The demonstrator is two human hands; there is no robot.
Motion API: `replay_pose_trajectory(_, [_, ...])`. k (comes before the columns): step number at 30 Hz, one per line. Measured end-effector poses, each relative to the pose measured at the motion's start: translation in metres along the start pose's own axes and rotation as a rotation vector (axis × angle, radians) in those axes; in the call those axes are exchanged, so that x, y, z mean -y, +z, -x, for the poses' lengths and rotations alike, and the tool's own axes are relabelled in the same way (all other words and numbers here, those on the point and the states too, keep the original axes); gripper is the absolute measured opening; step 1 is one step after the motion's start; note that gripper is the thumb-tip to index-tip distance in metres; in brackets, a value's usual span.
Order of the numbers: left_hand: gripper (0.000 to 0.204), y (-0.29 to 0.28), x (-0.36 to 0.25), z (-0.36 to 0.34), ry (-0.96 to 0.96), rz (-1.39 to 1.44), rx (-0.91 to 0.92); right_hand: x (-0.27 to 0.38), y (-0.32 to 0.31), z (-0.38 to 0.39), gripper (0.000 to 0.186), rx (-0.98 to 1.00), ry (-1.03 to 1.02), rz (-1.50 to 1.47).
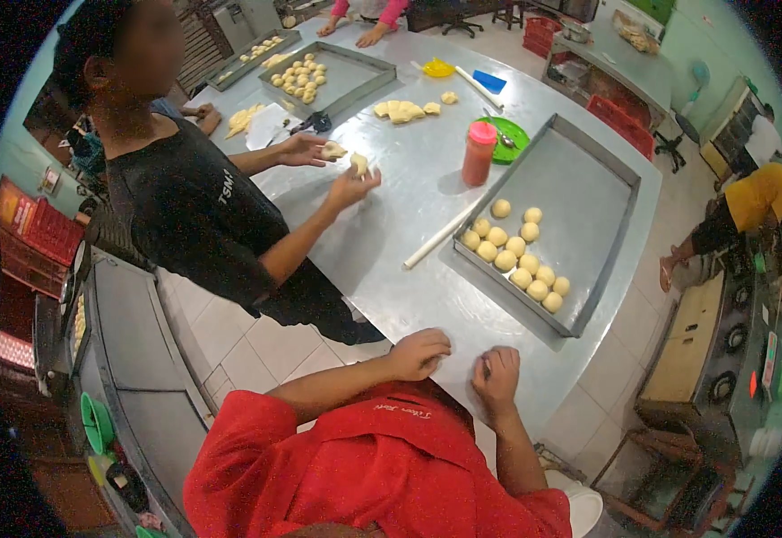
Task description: The recorder is shaping and placing individual dough portions onto a metal baking tray at a bakery prep station.
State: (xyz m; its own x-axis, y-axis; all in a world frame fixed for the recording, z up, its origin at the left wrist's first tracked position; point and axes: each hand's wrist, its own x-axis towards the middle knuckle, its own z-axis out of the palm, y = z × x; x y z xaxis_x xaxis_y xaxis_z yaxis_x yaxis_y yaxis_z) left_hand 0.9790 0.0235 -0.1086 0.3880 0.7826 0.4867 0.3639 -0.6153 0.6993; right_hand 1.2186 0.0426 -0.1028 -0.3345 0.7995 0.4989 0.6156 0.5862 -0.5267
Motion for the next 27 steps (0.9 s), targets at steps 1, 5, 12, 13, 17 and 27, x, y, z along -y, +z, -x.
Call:
replay_pose_trajectory(1, [0.029, -0.008, 0.002, 0.004, -0.001, -0.01, -0.008, 0.002, -0.003, 0.0, 0.011, 0.001, -0.012, -0.006])
replay_pose_trajectory(5, [0.028, -0.022, 0.008, 0.005, 0.027, -0.103, -0.024, 0.003, -0.003, -0.003, 0.012, -0.019, 0.065, 0.014])
replay_pose_trajectory(12, [0.031, -0.013, 0.016, 0.007, -0.03, -0.16, -0.04, 0.004, -0.002, -0.003, 0.013, -0.019, 0.069, 0.043])
replay_pose_trajectory(13, [0.031, -0.013, 0.014, 0.009, -0.031, -0.161, -0.041, 0.004, -0.002, -0.001, 0.013, -0.018, 0.067, 0.042])
replay_pose_trajectory(17, [0.032, -0.013, 0.011, 0.01, -0.02, -0.128, -0.05, 0.005, -0.005, 0.004, 0.012, -0.009, 0.078, 0.047])
replay_pose_trajectory(27, [0.03, -0.013, 0.012, 0.008, -0.023, -0.125, -0.053, 0.005, -0.003, 0.001, 0.009, -0.009, 0.085, 0.076])
